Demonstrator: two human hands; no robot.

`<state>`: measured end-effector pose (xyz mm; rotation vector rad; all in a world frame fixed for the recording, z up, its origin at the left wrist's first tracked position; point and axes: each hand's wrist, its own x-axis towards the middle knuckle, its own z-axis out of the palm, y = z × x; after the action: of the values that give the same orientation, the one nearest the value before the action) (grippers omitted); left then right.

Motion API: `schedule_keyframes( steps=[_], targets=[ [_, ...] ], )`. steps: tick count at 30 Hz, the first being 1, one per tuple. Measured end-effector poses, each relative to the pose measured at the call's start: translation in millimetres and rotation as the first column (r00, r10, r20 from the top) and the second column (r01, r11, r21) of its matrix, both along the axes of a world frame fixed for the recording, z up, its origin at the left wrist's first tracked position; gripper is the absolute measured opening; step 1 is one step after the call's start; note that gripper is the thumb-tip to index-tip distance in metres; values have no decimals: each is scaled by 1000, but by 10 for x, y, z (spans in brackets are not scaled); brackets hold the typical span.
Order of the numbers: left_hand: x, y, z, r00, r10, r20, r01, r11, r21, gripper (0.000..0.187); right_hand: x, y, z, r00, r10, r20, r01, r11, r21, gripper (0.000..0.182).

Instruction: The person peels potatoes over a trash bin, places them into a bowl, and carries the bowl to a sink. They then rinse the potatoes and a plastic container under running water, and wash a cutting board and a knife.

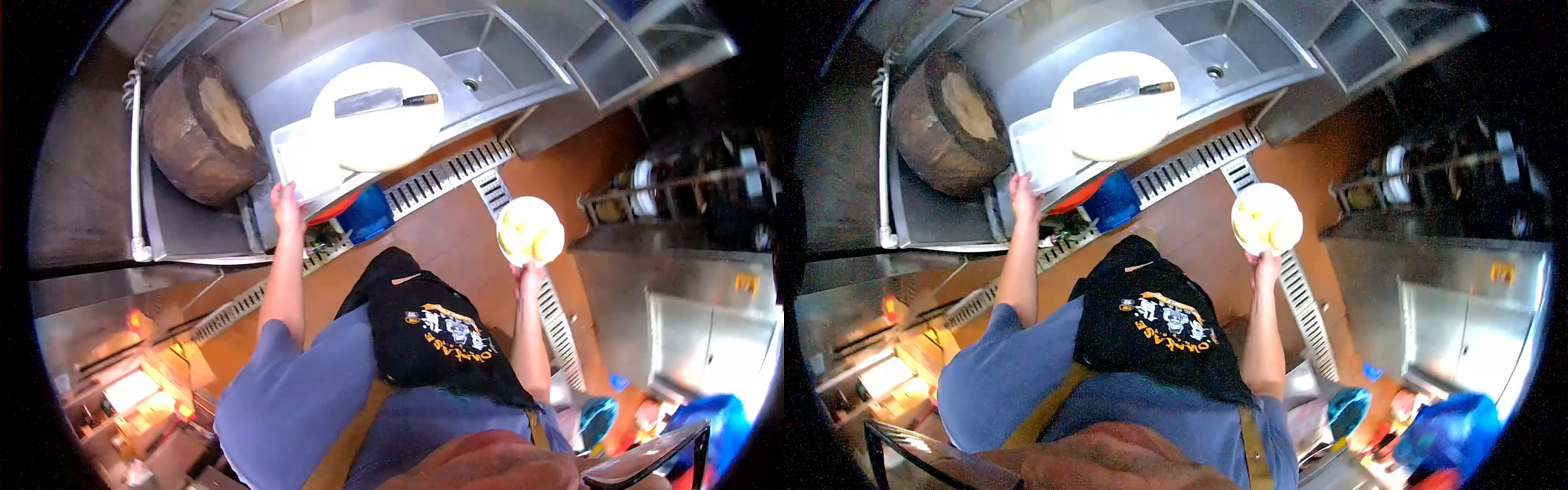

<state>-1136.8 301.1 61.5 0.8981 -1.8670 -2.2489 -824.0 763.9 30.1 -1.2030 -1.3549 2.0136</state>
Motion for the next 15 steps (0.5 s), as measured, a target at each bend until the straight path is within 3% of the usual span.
schedule_keyframes(
  steps=[5,6,7,8,10,12,15],
  targets=[
    [-51,-39,-35,988,147,-52,-144,987,67,37,-2224,815,-86,957,285,-53,-288,957,-48,36],
    [-152,36,-17,983,171,-67,-167,984,59,37,-2639,940,-114,930,368,0,-367,927,-73,38],
    [-223,122,-48,970,231,-73,-228,973,41,37,-3066,826,-36,965,243,-99,-254,961,-113,39],
    [-236,240,-62,966,251,-56,-249,968,36,37,-3384,1004,-157,909,416,-5,-414,904,-108,37],
    [-400,485,13,956,265,-125,-261,964,42,36,-4086,1112,-265,836,546,47,-540,836,-103,31],
    [-567,900,257,941,328,-83,-328,944,18,34,-4730,1107,-282,756,642,127,-627,766,-142,30],
    [-792,1427,374,950,265,-163,-254,964,84,37,-5602,1058,-480,627,772,101,-745,633,-212,30]
  ],
)
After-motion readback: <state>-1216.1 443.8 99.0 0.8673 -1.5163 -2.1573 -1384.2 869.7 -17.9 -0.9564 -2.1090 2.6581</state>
